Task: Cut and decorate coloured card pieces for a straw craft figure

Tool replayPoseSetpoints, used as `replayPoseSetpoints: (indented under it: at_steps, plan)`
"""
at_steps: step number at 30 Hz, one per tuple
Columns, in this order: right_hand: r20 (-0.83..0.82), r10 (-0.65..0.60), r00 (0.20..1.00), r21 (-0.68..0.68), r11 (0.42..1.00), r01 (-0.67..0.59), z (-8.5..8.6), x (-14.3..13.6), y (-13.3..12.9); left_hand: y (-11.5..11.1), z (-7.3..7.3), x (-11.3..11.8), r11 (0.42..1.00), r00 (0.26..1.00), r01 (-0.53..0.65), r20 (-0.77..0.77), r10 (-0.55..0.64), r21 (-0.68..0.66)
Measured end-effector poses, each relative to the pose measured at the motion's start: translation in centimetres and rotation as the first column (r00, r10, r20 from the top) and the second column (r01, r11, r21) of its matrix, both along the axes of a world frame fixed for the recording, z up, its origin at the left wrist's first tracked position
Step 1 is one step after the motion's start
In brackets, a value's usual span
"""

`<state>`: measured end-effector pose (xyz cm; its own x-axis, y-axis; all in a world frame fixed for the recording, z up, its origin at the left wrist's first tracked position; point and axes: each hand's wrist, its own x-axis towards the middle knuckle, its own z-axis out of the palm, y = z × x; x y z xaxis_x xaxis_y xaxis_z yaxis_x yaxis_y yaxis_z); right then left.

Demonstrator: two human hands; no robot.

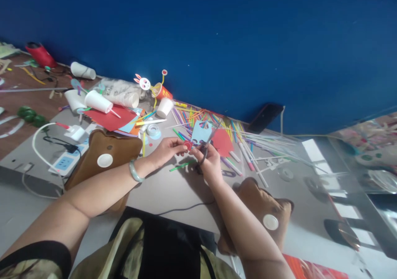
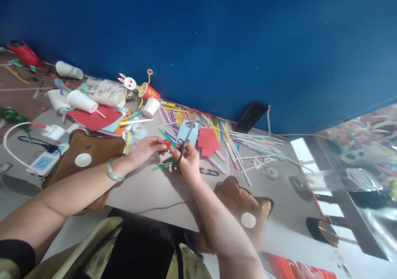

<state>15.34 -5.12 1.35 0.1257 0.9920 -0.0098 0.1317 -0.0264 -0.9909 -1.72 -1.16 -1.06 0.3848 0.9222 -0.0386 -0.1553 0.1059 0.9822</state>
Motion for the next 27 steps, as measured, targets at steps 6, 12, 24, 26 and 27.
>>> replayPoseSetpoints:
  at_steps: [6,12,24,26,27]
  plan:
    - [0.183,0.295,0.938,-0.054,0.956,-0.29,0.4,0.3,0.0,0.9,0.6,-0.6,0.989,0.982,-0.134,0.126,0.14,-0.061]
    - [0.149,0.477,0.866,-0.171,0.875,-0.453,0.6,-0.3,-0.5,0.8,0.9,-0.5,0.986,0.973,-0.154,0.162,0.162,-0.06]
    - [0.115,0.53,0.84,-0.165,0.844,-0.51,0.3,-0.2,-0.5,0.5,1.2,-0.4,0.975,0.967,-0.212,0.133,0.218,-0.058]
    - [0.124,0.525,0.842,-0.164,0.848,-0.504,0.1,-0.1,-0.5,0.4,1.1,-0.5,0.978,0.97,-0.203,0.126,0.206,-0.041]
    - [0.129,0.521,0.844,-0.163,0.85,-0.5,0.0,-0.1,-0.5,0.4,1.1,-0.5,0.98,0.972,-0.196,0.123,0.199,-0.036]
